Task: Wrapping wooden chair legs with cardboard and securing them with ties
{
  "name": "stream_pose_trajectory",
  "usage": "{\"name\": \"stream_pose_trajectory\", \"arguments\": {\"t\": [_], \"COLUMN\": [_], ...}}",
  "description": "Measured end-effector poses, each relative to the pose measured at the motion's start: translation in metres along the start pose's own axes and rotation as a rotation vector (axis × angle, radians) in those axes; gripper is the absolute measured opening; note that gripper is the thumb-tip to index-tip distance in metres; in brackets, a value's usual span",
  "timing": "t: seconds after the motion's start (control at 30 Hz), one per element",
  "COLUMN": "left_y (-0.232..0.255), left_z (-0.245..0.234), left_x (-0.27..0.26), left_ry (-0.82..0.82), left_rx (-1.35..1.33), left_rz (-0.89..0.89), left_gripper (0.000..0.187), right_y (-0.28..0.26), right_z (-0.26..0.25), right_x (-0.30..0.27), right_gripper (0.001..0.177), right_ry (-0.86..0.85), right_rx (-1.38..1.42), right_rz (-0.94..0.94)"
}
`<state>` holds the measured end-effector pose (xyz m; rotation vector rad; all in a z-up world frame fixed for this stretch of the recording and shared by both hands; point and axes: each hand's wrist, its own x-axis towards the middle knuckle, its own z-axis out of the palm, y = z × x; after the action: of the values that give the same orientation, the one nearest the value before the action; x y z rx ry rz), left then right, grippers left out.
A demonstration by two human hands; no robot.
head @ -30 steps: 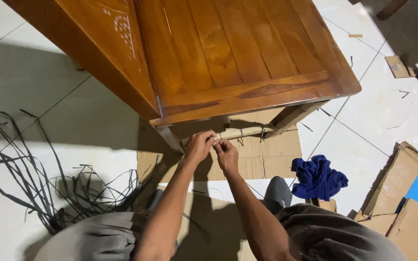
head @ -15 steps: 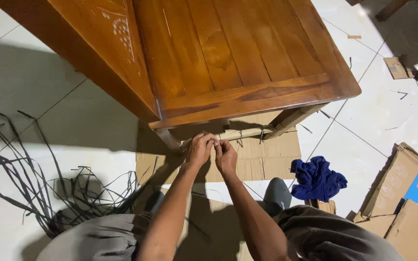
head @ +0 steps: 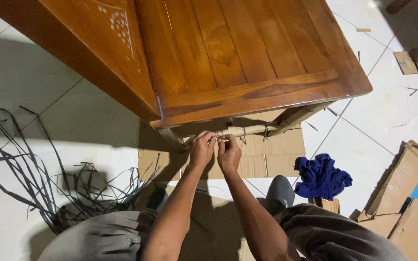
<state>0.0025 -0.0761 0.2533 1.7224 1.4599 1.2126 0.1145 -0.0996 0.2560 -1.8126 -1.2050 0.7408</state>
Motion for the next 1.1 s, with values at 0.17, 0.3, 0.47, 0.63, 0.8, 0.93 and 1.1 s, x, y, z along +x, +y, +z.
{"name": "stream_pose_trajectory", "arguments": {"t": [0.17, 0.3, 0.47, 0.63, 0.8, 0.93, 1.1], "left_y": [0.007, 0.001, 0.002, -0.007, -0.001, -0.005, -0.016], "left_z": [-0.005, -0.003, -0.007, 0.001, -0.002, -0.003, -0.011], "left_x": [0.002, 0.003, 0.003, -0.002, -0.002, -0.002, 0.000], "left_ry": [0.001, -0.012, -0.018, -0.040, -0.026, 0.010, -0.056], "left_rx": [-0.017, 0.006, -0.012, 0.000, -0.066, -0.048, -0.199], "left_rz": [-0.034, -0.019, -0.015, 0.006, 0.001, 0.019, -0.001], "left_gripper": [0.015, 0.017, 0.021, 0.027, 0.013, 0.013, 0.008], "right_y": [-0.004, -0.005, 0.000, 0.006, 0.006, 0.007, 0.003], "right_z": [-0.001, -0.002, -0.003, -0.001, -0.006, -0.005, -0.005], "right_x": [-0.003, -0.001, -0.006, -0.001, 0.004, 0.006, 0.003], "right_gripper": [0.004, 0.010, 0.014, 0.014, 0.014, 0.015, 0.013], "right_ry": [0.033, 0.010, -0.117, -0.199, -0.174, -0.160, -0.156], "right_rx": [-0.110, -0.082, 0.160, 0.396, 0.480, 0.506, 0.511], "right_rz": [-0.108, -0.122, -0.007, 0.154, 0.225, 0.240, 0.248]}}
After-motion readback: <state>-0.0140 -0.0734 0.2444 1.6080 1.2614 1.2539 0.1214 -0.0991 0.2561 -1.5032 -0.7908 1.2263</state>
